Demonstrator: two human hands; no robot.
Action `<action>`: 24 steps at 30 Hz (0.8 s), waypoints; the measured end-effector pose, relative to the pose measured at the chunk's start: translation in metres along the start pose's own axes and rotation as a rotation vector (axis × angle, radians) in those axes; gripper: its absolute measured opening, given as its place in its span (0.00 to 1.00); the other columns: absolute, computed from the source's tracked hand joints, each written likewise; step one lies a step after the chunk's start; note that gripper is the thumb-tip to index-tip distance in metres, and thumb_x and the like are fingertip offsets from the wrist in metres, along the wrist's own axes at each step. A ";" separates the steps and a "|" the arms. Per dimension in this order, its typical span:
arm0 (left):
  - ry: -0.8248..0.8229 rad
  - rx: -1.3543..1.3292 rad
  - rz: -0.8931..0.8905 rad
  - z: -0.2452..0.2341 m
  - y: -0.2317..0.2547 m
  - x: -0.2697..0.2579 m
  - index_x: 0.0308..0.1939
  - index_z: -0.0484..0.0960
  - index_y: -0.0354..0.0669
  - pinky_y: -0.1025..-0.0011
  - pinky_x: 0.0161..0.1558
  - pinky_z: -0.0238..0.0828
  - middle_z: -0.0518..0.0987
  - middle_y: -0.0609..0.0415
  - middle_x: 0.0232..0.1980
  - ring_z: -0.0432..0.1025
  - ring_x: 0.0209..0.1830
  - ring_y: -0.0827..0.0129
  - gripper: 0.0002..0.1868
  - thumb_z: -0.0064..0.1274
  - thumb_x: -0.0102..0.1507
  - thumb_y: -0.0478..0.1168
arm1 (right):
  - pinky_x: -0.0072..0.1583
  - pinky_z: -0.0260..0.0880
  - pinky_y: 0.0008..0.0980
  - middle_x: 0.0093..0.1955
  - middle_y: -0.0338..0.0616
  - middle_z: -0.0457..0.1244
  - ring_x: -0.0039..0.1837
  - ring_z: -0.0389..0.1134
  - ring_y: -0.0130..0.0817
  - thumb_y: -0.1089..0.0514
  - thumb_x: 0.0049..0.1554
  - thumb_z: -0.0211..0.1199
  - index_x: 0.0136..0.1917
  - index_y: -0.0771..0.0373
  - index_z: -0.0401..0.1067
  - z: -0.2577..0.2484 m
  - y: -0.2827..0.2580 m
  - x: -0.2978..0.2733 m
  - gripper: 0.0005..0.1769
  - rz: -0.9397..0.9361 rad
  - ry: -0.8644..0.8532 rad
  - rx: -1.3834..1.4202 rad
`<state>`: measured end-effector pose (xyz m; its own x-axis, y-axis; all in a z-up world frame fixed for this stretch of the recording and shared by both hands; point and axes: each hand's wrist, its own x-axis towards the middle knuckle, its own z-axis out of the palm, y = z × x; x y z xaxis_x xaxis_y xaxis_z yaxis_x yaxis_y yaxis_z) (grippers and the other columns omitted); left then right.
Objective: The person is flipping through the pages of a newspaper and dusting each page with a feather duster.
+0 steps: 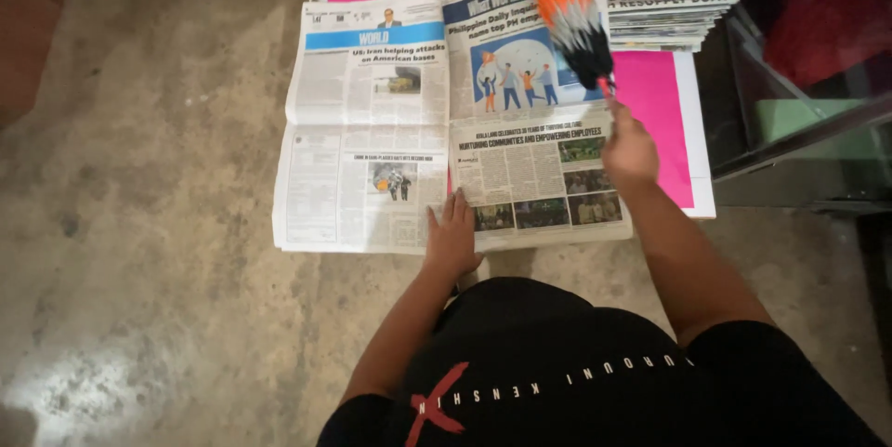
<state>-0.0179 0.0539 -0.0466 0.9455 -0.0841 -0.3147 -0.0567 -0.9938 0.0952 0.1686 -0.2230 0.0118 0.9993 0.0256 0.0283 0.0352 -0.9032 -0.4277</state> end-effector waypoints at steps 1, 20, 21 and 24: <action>0.000 -0.010 -0.009 0.001 -0.002 0.003 0.74 0.56 0.33 0.34 0.72 0.46 0.48 0.40 0.82 0.43 0.82 0.51 0.59 0.69 0.50 0.61 | 0.48 0.73 0.52 0.51 0.60 0.68 0.47 0.72 0.55 0.64 0.66 0.51 0.79 0.52 0.60 0.008 0.018 0.004 0.29 -0.010 -0.007 -0.007; 0.427 -1.772 -0.402 0.043 0.025 0.031 0.60 0.75 0.36 0.65 0.51 0.71 0.80 0.40 0.52 0.76 0.51 0.56 0.18 0.43 0.71 0.43 | 0.74 0.57 0.47 0.77 0.66 0.54 0.77 0.57 0.57 0.69 0.61 0.54 0.81 0.66 0.48 0.119 -0.100 -0.125 0.37 -0.813 -0.330 0.697; 0.487 -1.801 -0.481 0.040 0.019 0.018 0.57 0.76 0.38 0.65 0.47 0.73 0.80 0.41 0.48 0.76 0.47 0.58 0.15 0.42 0.71 0.40 | 0.75 0.55 0.49 0.78 0.66 0.53 0.78 0.55 0.58 0.69 0.57 0.55 0.81 0.66 0.48 0.108 -0.112 -0.128 0.40 -0.829 -0.555 0.739; 0.966 -0.788 -0.254 0.106 -0.032 -0.026 0.43 0.75 0.44 0.63 0.48 0.75 0.82 0.41 0.53 0.77 0.47 0.54 0.01 0.51 0.70 0.35 | 0.73 0.58 0.49 0.73 0.59 0.58 0.73 0.58 0.56 0.61 0.56 0.64 0.77 0.64 0.56 0.123 -0.108 -0.113 0.39 -0.895 -0.577 0.371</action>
<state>-0.0745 0.0800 -0.1415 0.7684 0.5182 0.3756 0.0510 -0.6346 0.7711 0.0535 -0.0759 -0.0560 0.4662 0.8811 0.0788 0.6486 -0.2800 -0.7077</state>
